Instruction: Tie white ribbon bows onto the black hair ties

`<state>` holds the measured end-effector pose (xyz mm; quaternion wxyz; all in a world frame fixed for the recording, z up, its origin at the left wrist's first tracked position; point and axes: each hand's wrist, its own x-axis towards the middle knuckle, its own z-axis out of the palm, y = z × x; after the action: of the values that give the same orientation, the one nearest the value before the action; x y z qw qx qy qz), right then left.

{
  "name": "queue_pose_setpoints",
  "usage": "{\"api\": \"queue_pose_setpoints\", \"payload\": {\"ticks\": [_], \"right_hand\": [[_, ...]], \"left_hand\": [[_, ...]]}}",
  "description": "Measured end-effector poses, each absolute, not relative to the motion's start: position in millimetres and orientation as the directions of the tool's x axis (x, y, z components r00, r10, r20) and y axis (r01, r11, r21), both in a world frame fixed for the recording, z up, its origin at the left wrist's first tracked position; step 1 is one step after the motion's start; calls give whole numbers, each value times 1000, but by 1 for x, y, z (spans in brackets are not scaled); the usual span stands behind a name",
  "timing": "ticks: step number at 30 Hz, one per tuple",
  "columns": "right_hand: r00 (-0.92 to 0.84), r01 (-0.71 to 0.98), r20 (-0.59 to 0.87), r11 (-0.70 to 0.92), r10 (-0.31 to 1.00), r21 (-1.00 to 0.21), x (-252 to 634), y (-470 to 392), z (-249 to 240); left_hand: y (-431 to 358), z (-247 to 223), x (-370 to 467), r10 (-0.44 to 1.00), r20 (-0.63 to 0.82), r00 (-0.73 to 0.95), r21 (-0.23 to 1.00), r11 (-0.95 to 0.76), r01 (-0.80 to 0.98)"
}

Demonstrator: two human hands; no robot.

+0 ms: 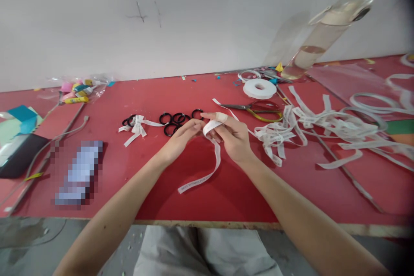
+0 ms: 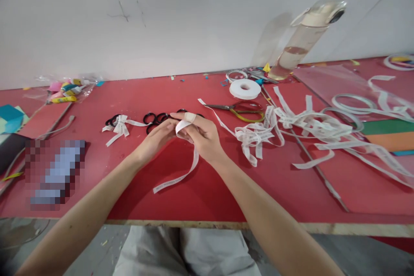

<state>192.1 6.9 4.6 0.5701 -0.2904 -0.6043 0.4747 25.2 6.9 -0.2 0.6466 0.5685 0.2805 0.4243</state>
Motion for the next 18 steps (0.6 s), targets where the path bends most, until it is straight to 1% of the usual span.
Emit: {"api": "queue_pose_setpoints", "payload": {"ticks": [2, 4, 6, 7, 8, 10, 12, 13, 14, 16, 18], "right_hand": [[-151, -199, 419, 388, 895, -900, 191, 6, 3], [-113, -233, 413, 380, 903, -895, 191, 8, 1], [-32, -297, 377, 351, 926, -888, 191, 13, -2], [23, -340, 350, 337, 937, -878, 192, 17, -3], [82, -381, 318, 325, 944, -866, 193, 21, -3], [159, -435, 285, 326, 945, -839, 196, 28, -2], [170, -459, 299, 343, 939, -820, 199, 31, 1], [156, -464, 316, 352, 936, -812, 200, 30, 3], [139, -468, 336, 361, 932, -807, 201, 28, 6], [100, -469, 363, 366, 926, -804, 200, 23, 9], [89, -456, 362, 361, 928, -814, 200, 19, 11]], "left_hand": [[2, 7, 25, 819, 129, 559, 982, -25, -190], [-3, 13, 26, 785, 97, 611, 995, -70, -68], [-6, 16, 27, 783, 61, 619, 995, -100, 29], [-6, 16, 27, 790, 49, 611, 995, -91, 38], [-5, 16, 27, 803, 42, 595, 998, -63, 15], [-2, 14, 26, 843, 24, 538, 996, 25, -83], [3, 12, 23, 887, -21, 460, 982, 106, -159], [5, 11, 22, 898, -65, 436, 975, 150, -164], [7, 10, 21, 896, -122, 427, 970, 198, -140], [8, 10, 19, 857, -244, 454, 958, 286, -24], [7, 10, 18, 765, -324, 557, 943, 306, 127]]}}
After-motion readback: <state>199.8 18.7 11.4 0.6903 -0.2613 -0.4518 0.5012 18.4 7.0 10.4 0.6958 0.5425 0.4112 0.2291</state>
